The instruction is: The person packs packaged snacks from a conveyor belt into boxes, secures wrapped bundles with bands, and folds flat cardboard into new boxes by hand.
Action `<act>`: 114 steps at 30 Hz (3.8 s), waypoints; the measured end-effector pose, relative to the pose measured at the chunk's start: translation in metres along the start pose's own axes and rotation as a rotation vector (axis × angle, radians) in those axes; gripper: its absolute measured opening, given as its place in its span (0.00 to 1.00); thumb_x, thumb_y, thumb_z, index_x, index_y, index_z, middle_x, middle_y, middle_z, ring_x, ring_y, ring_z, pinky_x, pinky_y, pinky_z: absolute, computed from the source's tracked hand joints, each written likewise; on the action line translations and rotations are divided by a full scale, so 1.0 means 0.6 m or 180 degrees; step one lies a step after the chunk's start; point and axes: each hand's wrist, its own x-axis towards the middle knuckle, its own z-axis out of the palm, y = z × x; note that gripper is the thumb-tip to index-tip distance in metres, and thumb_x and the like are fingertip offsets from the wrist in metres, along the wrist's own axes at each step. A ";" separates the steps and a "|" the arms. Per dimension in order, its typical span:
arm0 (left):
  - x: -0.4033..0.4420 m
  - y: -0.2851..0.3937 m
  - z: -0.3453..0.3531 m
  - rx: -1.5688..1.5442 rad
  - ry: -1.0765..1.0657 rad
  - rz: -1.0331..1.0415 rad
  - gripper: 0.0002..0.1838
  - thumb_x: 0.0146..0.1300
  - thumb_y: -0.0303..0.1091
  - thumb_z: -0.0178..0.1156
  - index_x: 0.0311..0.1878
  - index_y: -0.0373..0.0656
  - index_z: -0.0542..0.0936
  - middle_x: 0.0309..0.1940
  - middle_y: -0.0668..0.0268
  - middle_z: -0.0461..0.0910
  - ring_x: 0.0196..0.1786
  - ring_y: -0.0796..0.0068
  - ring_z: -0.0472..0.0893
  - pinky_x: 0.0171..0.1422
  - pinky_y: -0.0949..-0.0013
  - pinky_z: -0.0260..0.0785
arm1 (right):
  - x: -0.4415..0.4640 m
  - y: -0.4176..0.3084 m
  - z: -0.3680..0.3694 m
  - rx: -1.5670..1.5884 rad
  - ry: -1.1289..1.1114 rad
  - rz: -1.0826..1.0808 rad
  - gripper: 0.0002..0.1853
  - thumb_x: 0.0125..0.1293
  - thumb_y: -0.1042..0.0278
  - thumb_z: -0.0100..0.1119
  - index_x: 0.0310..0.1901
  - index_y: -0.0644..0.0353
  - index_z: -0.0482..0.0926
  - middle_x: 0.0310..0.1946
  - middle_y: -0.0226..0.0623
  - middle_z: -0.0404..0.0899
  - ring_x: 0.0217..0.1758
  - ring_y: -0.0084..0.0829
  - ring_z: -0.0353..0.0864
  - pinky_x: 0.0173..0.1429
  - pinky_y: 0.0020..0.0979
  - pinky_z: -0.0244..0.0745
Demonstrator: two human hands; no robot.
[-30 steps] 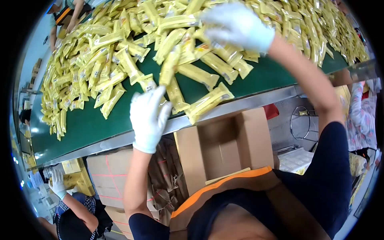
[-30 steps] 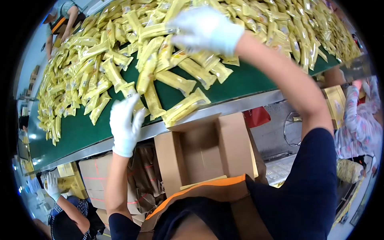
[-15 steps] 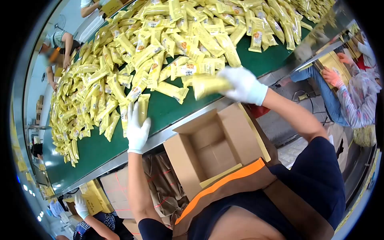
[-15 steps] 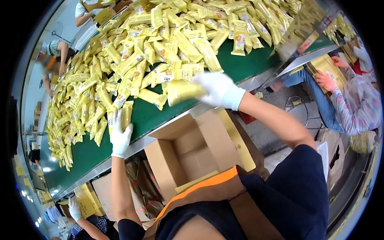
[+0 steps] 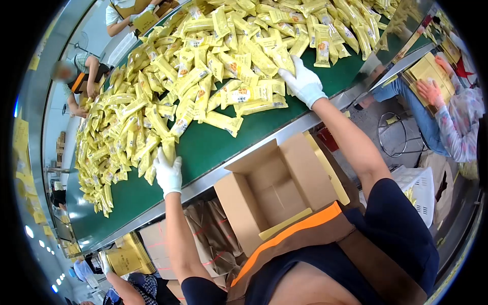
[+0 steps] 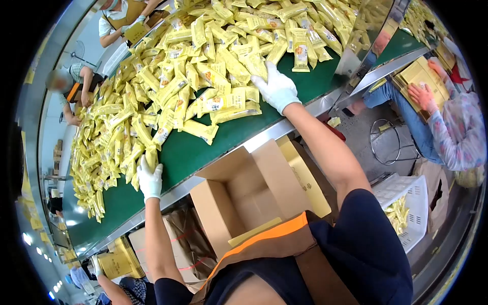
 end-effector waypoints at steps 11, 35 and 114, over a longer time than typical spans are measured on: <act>-0.028 -0.025 -0.053 0.0018 -0.0603 0.0381 0.34 0.59 0.40 0.65 0.69 0.45 0.68 0.52 0.47 0.78 0.55 0.47 0.79 0.58 0.54 0.72 | -0.052 0.051 -0.125 -0.1686 -0.0925 -0.0500 0.38 0.49 0.37 0.67 0.56 0.58 0.76 0.48 0.47 0.79 0.53 0.44 0.79 0.58 0.39 0.74; -0.060 0.008 -0.023 0.0294 -0.0223 0.0819 0.36 0.60 0.48 0.65 0.67 0.40 0.66 0.55 0.55 0.77 0.52 0.53 0.79 0.51 0.56 0.73 | -0.104 0.028 -0.142 -0.1504 -0.0945 -0.1175 0.47 0.43 0.43 0.71 0.63 0.60 0.68 0.54 0.50 0.76 0.58 0.49 0.76 0.63 0.41 0.71; -0.111 0.173 -0.164 -0.7698 -0.2121 -0.0555 0.52 0.53 0.68 0.61 0.74 0.44 0.61 0.68 0.44 0.64 0.67 0.41 0.66 0.71 0.42 0.60 | -0.395 -0.092 0.043 -0.2120 -0.3860 -0.3813 0.30 0.60 0.53 0.58 0.65 0.51 0.70 0.49 0.46 0.75 0.51 0.44 0.77 0.48 0.39 0.71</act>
